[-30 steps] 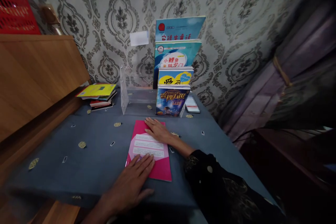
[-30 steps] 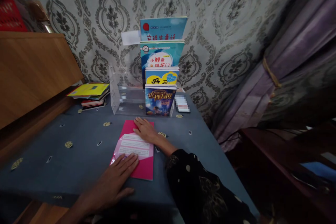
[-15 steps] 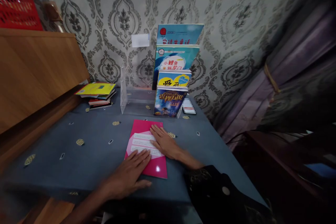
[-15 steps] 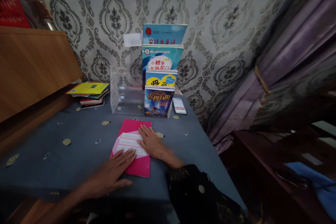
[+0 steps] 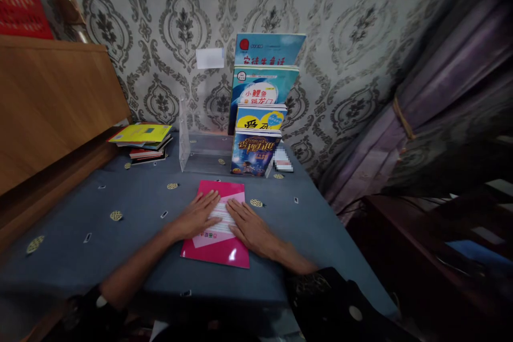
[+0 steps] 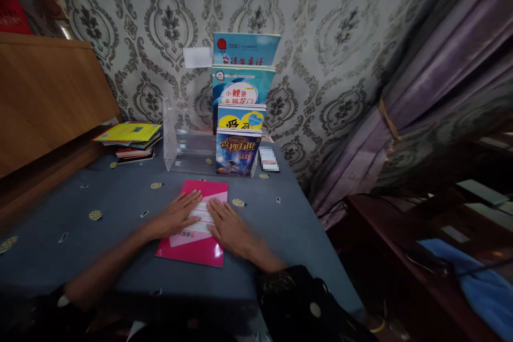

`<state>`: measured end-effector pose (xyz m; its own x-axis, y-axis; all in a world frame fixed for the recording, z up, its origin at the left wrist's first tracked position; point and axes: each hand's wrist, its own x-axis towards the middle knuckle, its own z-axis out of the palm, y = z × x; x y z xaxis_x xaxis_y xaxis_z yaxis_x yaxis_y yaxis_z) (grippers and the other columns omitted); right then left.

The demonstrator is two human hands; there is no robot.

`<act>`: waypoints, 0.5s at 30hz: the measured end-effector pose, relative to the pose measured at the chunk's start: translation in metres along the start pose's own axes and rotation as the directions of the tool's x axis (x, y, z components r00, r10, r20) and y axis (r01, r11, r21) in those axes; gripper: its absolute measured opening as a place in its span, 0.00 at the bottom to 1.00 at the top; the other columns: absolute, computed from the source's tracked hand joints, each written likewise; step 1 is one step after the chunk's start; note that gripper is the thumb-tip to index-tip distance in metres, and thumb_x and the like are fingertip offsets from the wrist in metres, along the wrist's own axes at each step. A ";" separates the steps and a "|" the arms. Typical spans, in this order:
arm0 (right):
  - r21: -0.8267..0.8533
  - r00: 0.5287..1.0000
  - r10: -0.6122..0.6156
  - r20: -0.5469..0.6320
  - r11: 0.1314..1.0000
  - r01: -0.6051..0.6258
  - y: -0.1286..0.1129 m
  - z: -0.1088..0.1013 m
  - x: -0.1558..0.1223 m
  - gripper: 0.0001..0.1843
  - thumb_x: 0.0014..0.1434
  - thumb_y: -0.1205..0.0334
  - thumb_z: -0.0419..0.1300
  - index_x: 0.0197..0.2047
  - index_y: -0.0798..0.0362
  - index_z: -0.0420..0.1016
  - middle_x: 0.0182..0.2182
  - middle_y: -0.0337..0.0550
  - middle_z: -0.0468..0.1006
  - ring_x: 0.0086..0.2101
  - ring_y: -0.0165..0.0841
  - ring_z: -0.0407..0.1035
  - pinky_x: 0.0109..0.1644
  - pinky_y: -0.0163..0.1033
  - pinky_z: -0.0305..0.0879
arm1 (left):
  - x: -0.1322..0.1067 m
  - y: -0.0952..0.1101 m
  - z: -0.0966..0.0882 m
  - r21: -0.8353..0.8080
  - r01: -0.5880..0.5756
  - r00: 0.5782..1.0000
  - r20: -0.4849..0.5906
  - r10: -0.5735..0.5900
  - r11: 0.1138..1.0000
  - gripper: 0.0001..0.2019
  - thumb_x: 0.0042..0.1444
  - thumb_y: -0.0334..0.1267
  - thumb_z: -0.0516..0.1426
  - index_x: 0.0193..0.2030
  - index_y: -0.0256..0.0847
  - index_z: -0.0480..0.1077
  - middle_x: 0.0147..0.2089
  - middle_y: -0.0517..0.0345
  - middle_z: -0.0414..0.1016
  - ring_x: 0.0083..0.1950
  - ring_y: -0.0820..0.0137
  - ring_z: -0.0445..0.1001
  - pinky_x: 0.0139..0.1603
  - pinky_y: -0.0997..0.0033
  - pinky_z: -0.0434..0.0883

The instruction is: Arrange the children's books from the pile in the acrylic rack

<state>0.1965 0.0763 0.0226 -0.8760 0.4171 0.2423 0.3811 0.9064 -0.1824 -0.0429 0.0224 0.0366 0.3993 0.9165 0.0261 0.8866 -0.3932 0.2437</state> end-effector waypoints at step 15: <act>0.048 0.996 -0.021 0.090 0.999 0.017 -0.041 -0.010 -0.045 0.36 0.69 0.53 0.52 0.73 0.57 0.44 0.70 0.54 0.51 0.69 0.42 0.44 0.72 0.53 0.48 | 0.040 -0.028 -0.007 0.063 0.221 0.975 -0.024 -0.220 0.973 0.34 0.69 0.55 0.38 0.73 0.36 0.46 0.75 0.46 0.44 0.76 0.62 0.40 0.72 0.55 0.44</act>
<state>0.2234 0.0214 0.0290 -0.9071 0.3898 0.1590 0.3515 0.9090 -0.2238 -0.0535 0.0704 0.0376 0.1890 0.9820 -0.0046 0.9658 -0.1850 0.1815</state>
